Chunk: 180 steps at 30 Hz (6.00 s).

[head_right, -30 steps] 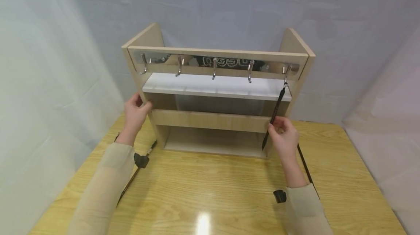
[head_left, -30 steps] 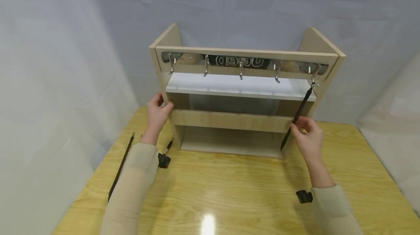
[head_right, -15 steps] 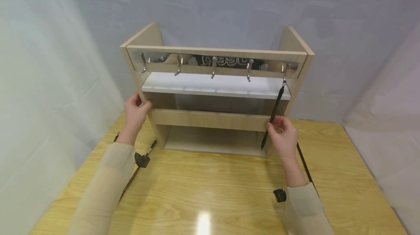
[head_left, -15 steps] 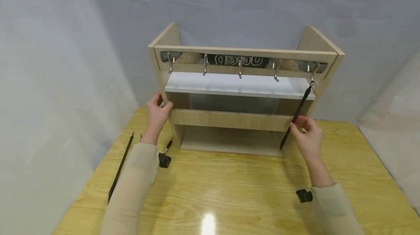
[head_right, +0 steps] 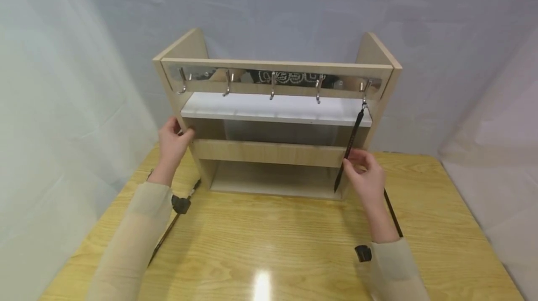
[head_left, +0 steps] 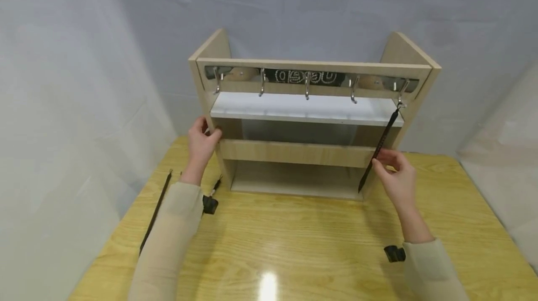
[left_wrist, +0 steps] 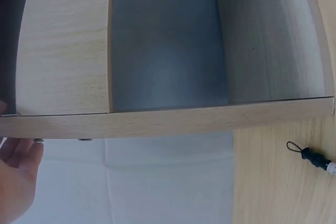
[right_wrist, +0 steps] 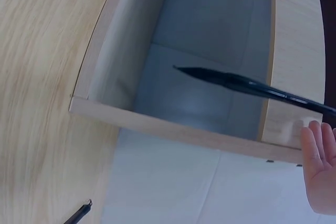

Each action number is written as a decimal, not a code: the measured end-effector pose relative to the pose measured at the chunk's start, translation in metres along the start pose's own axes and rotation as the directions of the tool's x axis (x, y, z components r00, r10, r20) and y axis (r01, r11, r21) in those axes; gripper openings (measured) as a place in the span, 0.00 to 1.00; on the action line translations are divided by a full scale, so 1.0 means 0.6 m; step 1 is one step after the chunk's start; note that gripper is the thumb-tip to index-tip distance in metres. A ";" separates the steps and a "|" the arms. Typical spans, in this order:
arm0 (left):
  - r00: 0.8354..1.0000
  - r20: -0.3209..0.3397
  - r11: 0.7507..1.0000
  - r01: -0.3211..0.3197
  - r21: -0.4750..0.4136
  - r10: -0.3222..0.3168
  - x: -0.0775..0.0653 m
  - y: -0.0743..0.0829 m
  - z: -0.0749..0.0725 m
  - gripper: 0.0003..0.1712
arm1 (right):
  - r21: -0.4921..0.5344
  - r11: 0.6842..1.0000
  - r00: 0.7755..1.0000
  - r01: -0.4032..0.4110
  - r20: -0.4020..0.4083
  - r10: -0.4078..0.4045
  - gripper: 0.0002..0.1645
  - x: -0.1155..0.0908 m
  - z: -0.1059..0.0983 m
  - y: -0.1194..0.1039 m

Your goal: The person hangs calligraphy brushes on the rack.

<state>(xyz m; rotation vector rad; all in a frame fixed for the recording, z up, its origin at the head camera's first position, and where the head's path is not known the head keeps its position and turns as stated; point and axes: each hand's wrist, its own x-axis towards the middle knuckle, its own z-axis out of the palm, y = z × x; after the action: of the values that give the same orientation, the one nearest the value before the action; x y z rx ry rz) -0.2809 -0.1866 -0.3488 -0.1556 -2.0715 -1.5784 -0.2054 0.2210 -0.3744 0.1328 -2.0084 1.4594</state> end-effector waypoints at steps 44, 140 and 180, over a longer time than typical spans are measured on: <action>1.000 -0.003 0.979 0.017 0.201 -0.017 0.011 0.035 0.005 0.10 | -0.538 0.839 0.942 -0.080 0.234 0.240 0.19 -0.029 -0.156 0.150; 0.995 0.104 0.974 -0.021 0.223 -0.002 0.013 0.030 -0.006 0.12 | -0.597 0.786 0.917 -0.160 0.205 0.342 0.21 -0.044 -0.157 0.153; 0.996 0.085 0.974 0.013 0.225 -0.033 0.009 0.027 -0.006 0.12 | -0.340 0.933 0.993 -0.120 -0.033 0.115 0.19 -0.051 -0.125 0.152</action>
<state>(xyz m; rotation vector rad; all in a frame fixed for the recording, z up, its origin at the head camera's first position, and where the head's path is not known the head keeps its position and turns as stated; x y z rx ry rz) -0.2781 -0.1858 -0.3316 -0.1221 -2.3103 -1.3594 -0.1881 0.3129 -0.4529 -0.1472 -2.2577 1.1518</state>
